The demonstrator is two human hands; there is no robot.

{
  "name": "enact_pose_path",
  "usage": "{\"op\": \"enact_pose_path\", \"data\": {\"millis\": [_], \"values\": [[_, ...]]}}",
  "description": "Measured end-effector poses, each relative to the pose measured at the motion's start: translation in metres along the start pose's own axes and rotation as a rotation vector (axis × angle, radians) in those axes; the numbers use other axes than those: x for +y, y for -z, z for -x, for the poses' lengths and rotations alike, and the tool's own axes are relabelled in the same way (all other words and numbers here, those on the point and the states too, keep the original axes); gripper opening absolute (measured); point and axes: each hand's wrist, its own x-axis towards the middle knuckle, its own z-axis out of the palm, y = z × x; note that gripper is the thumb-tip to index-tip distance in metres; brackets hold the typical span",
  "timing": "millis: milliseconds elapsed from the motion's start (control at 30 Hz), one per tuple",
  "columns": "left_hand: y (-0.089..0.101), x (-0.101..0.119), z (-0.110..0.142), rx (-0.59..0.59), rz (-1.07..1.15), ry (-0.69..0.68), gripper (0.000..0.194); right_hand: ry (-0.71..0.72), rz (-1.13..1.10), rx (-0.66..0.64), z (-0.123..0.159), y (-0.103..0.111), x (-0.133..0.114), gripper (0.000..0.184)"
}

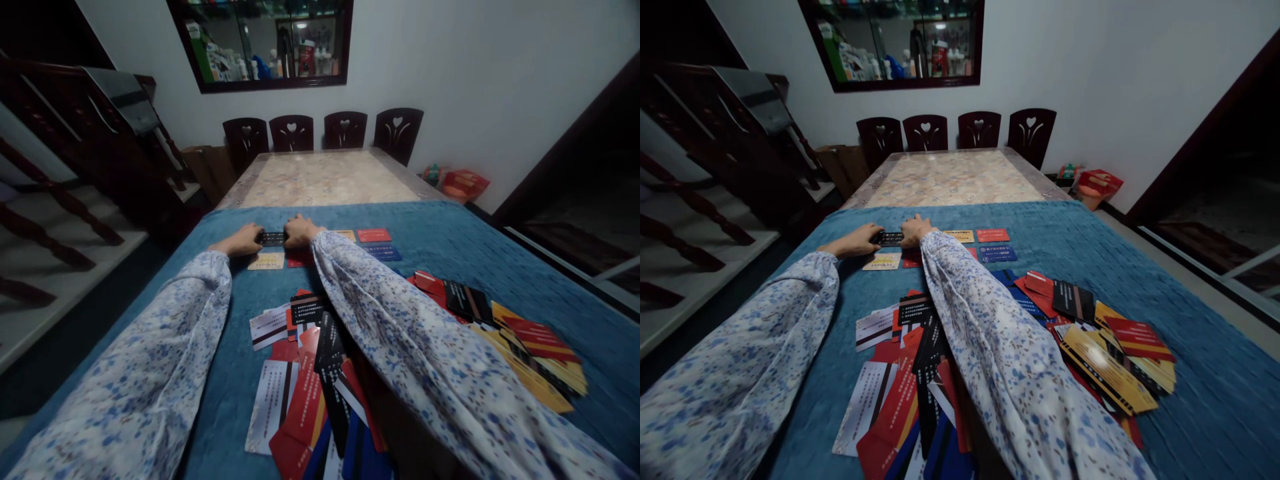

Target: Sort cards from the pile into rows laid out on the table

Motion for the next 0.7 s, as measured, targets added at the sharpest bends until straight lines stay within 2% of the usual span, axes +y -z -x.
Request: {"op": "enact_pose_path", "data": {"millis": [100, 333, 567, 700], "values": [[-0.004, -0.001, 0.001, 0.037, 0.014, 0.024, 0.061, -0.006, 0.006, 0.012, 0.002, 0.001, 0.000, 0.050], [-0.004, 0.010, 0.014, 0.045, -0.016, 0.072, 0.065, 0.023, 0.040, 0.036, 0.007, -0.001, 0.002, 0.050], [0.000, 0.026, 0.034, 0.152, -0.066, 0.060, 0.056, 0.018, 0.086, 0.091, 0.021, 0.008, 0.002, 0.057], [0.002, 0.032, 0.044, 0.188, -0.098, 0.061, 0.050, 0.020, 0.103, 0.132, 0.033, 0.015, 0.002, 0.050]]}}
